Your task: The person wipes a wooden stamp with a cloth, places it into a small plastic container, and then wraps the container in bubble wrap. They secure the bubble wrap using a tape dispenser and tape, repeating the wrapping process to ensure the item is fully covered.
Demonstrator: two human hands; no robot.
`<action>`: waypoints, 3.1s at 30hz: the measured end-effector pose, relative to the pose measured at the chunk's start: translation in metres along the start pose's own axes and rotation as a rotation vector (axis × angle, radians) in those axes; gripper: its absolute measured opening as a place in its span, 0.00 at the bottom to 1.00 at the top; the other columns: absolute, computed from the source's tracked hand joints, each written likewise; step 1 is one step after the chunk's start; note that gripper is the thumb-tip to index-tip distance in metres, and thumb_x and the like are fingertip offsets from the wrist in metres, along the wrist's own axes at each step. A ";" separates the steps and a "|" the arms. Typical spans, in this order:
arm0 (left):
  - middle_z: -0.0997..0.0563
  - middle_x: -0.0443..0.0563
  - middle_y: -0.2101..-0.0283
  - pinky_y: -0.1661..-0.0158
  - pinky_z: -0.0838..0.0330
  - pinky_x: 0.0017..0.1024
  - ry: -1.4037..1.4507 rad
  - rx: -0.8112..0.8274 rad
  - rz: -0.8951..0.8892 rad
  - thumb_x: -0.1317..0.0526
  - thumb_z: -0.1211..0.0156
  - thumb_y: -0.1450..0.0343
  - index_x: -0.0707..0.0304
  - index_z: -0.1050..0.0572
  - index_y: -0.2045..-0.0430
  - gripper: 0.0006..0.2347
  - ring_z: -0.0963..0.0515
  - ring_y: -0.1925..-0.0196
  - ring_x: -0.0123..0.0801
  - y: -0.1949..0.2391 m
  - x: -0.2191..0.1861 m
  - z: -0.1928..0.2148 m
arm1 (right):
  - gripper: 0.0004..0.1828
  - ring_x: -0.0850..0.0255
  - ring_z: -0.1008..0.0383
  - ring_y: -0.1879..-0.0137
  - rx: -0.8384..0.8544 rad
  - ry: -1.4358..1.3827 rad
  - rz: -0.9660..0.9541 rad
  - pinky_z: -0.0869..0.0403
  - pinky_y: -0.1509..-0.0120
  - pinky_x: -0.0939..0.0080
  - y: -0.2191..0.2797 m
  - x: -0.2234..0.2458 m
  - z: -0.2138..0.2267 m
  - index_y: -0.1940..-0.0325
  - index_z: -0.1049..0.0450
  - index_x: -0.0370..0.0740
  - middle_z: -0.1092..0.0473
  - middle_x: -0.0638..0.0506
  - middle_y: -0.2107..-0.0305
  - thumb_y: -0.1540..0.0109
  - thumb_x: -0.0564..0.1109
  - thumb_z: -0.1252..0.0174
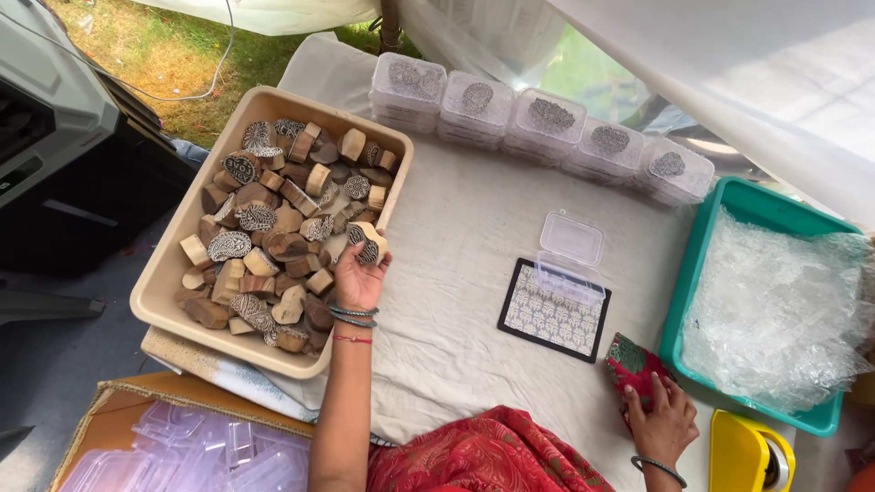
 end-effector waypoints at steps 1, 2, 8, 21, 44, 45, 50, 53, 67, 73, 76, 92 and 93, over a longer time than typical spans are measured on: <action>0.20 0.57 0.47 0.50 0.21 0.41 -0.001 -0.004 0.002 0.66 0.42 0.28 0.67 0.28 0.47 0.15 0.19 0.46 0.42 0.022 0.011 -0.010 | 0.27 0.50 0.34 0.31 0.005 0.001 -0.001 0.31 0.34 0.40 0.011 -0.008 -0.002 0.39 0.22 0.50 0.28 0.51 0.41 0.38 0.63 0.39; 0.21 0.59 0.44 0.47 0.23 0.44 -0.060 0.021 0.026 0.65 0.44 0.27 0.67 0.29 0.45 0.15 0.21 0.42 0.47 0.041 0.026 -0.024 | 0.33 0.45 0.38 0.31 0.023 0.091 0.013 0.34 0.39 0.36 0.021 -0.016 -0.005 0.38 0.23 0.52 0.32 0.47 0.38 0.43 0.66 0.38; 0.26 0.63 0.37 0.40 0.26 0.52 -0.031 0.148 0.196 0.56 0.52 0.22 0.68 0.33 0.41 0.18 0.27 0.35 0.58 0.108 0.112 -0.065 | 0.31 0.39 0.38 0.33 0.030 -0.082 0.016 0.33 0.34 0.40 0.048 -0.077 -0.058 0.34 0.27 0.48 0.36 0.43 0.34 0.43 0.53 0.38; 0.19 0.55 0.53 0.59 0.23 0.33 0.023 0.283 0.518 0.49 0.52 0.18 0.67 0.31 0.33 0.23 0.20 0.54 0.34 0.164 0.222 -0.085 | 0.13 0.51 0.31 0.53 -0.247 -0.804 0.218 0.31 0.51 0.50 0.046 0.101 0.128 0.56 0.25 0.36 0.31 0.45 0.63 0.40 0.44 0.34; 0.18 0.49 0.52 0.49 0.24 0.34 -0.156 -0.075 0.294 0.53 0.54 0.22 0.62 0.25 0.49 0.15 0.19 0.52 0.33 0.182 0.238 -0.023 | 0.15 0.45 0.26 0.66 -0.131 -0.759 0.649 0.28 0.65 0.48 0.070 0.262 0.121 0.57 0.30 0.39 0.32 0.43 0.69 0.42 0.44 0.33; 0.18 0.50 0.53 0.49 0.23 0.33 -0.136 -0.054 0.286 0.52 0.54 0.22 0.62 0.25 0.50 0.16 0.18 0.52 0.32 0.182 0.237 -0.024 | 0.15 0.45 0.26 0.66 -0.068 -0.749 0.734 0.28 0.66 0.48 0.086 0.263 0.122 0.57 0.30 0.39 0.32 0.43 0.70 0.44 0.45 0.34; 0.17 0.49 0.57 0.58 0.24 0.32 -0.194 0.099 0.300 0.51 0.52 0.20 0.64 0.24 0.47 0.17 0.19 0.58 0.31 0.197 0.232 -0.063 | 0.11 0.46 0.25 0.66 -0.208 -0.762 0.421 0.27 0.63 0.49 0.019 0.223 0.105 0.56 0.27 0.40 0.28 0.44 0.70 0.40 0.43 0.36; 0.17 0.51 0.60 0.64 0.24 0.31 -0.209 0.175 0.363 0.47 0.54 0.22 0.64 0.23 0.47 0.21 0.18 0.63 0.32 0.218 0.209 -0.140 | 0.10 0.51 0.23 0.62 -0.179 -0.909 0.204 0.26 0.59 0.52 -0.006 0.185 0.103 0.54 0.27 0.37 0.25 0.45 0.67 0.37 0.43 0.37; 0.24 0.38 0.64 0.57 0.32 0.23 -0.707 0.232 0.148 0.50 0.43 0.23 0.61 0.22 0.59 0.14 0.29 0.60 0.19 0.167 0.238 -0.140 | 0.09 0.71 0.29 0.67 0.290 -1.434 0.007 0.29 0.63 0.67 -0.006 0.179 0.023 0.53 0.23 0.34 0.26 0.55 0.72 0.31 0.42 0.46; 0.30 0.36 0.64 0.53 0.36 0.20 -0.805 0.259 0.081 0.49 0.45 0.22 0.60 0.26 0.62 0.13 0.33 0.59 0.18 0.159 0.240 -0.134 | 0.12 0.67 0.26 0.71 0.785 -1.680 -0.272 0.26 0.66 0.64 -0.008 0.174 0.003 0.59 0.24 0.29 0.23 0.52 0.72 0.33 0.43 0.46; 0.30 0.38 0.62 0.52 0.35 0.22 -0.722 0.232 0.014 0.50 0.46 0.21 0.61 0.26 0.60 0.13 0.32 0.58 0.20 0.155 0.234 -0.145 | 0.14 0.68 0.26 0.70 0.844 -1.262 -0.080 0.25 0.66 0.64 -0.003 0.161 0.011 0.56 0.22 0.26 0.22 0.50 0.72 0.35 0.43 0.44; 0.22 0.44 0.50 0.53 0.22 0.32 -0.273 0.266 0.362 0.65 0.41 0.25 0.57 0.29 0.44 0.14 0.21 0.50 0.29 0.146 0.276 -0.166 | 0.17 0.51 0.24 0.63 -0.250 -1.051 0.155 0.27 0.59 0.56 -0.008 0.170 0.103 0.58 0.28 0.34 0.29 0.46 0.67 0.48 0.37 0.31; 0.22 0.44 0.50 0.54 0.21 0.32 -0.312 0.254 0.340 0.66 0.40 0.26 0.57 0.29 0.45 0.14 0.21 0.50 0.28 0.150 0.273 -0.169 | 0.17 0.51 0.24 0.64 -0.296 -1.011 0.163 0.27 0.60 0.55 -0.004 0.167 0.104 0.59 0.27 0.35 0.29 0.46 0.68 0.50 0.35 0.32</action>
Point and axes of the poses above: each hand's wrist, its own y-axis away from the middle knuckle, its own z-axis out of the back of the hand, x = y × z, the point moved 7 cm from there along -y, towards the middle knuckle
